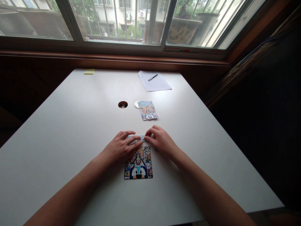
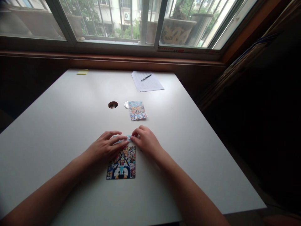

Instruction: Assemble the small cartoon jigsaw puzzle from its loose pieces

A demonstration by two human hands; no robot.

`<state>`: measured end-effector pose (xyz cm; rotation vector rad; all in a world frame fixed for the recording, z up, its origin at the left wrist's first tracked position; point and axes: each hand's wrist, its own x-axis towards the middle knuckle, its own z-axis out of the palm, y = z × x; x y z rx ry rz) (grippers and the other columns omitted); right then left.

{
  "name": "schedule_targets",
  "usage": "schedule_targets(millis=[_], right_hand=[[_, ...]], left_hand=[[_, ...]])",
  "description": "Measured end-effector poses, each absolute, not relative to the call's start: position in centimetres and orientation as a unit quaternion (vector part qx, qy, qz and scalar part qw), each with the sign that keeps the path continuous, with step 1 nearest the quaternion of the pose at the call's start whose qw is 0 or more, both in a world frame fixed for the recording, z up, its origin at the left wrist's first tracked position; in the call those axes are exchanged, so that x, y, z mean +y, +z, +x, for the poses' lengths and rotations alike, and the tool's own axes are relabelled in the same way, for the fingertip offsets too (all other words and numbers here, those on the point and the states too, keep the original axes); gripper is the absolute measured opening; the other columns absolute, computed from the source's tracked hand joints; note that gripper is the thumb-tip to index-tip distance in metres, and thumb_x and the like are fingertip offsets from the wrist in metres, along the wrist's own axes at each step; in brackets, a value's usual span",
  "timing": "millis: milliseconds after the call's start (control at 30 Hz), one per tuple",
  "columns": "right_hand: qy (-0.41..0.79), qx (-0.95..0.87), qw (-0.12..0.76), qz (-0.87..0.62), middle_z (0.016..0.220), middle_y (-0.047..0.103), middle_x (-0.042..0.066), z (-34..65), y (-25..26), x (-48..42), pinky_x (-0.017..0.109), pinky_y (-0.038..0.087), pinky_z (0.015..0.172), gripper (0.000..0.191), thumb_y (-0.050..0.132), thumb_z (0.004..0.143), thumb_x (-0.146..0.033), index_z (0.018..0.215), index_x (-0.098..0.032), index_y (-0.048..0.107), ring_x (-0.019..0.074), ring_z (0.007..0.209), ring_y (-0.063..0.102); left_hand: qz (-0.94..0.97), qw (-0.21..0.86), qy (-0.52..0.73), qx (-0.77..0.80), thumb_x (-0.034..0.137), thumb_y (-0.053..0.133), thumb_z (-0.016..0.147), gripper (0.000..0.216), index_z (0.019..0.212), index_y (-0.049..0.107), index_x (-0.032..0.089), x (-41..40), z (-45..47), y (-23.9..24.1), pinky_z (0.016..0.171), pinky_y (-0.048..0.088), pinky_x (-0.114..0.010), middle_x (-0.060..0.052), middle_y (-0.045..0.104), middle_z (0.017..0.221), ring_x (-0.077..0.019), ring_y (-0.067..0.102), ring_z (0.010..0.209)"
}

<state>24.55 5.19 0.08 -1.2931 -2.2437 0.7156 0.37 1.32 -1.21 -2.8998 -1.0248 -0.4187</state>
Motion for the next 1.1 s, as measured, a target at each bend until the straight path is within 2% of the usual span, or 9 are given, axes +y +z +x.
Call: schedule_targets(millis=[533,1100], right_hand=[[0.279,-0.788,0.226,-0.500,0.082,0.060,0.001,23.93,0.16,5.46,0.028,0.044,0.072,0.008,0.073,0.083,-0.026,0.078,-0.021,0.068,0.0169,0.081,0.058],[0.285,-0.786,0.214,-0.505,0.078,0.062,0.001,23.60,0.31,5.81,0.028,0.041,0.069,0.009,0.073,0.080,-0.026,0.075,-0.020,0.069,0.0162,0.076,0.057]], left_hand=[[-0.933,0.001,-0.140,-0.331,0.024,0.057,0.094,0.040,0.134,0.055,0.025,1.40,0.30,-1.30,0.099,0.039,-0.044,-0.005,0.060,0.136,-0.0285,0.045,0.125],[-0.920,-0.031,-0.152,-0.359,0.021,0.062,0.089,0.041,0.128,0.061,0.034,1.69,0.02,-1.33,0.103,0.039,-0.049,-0.003,0.059,0.134,-0.0311,0.041,0.130]])
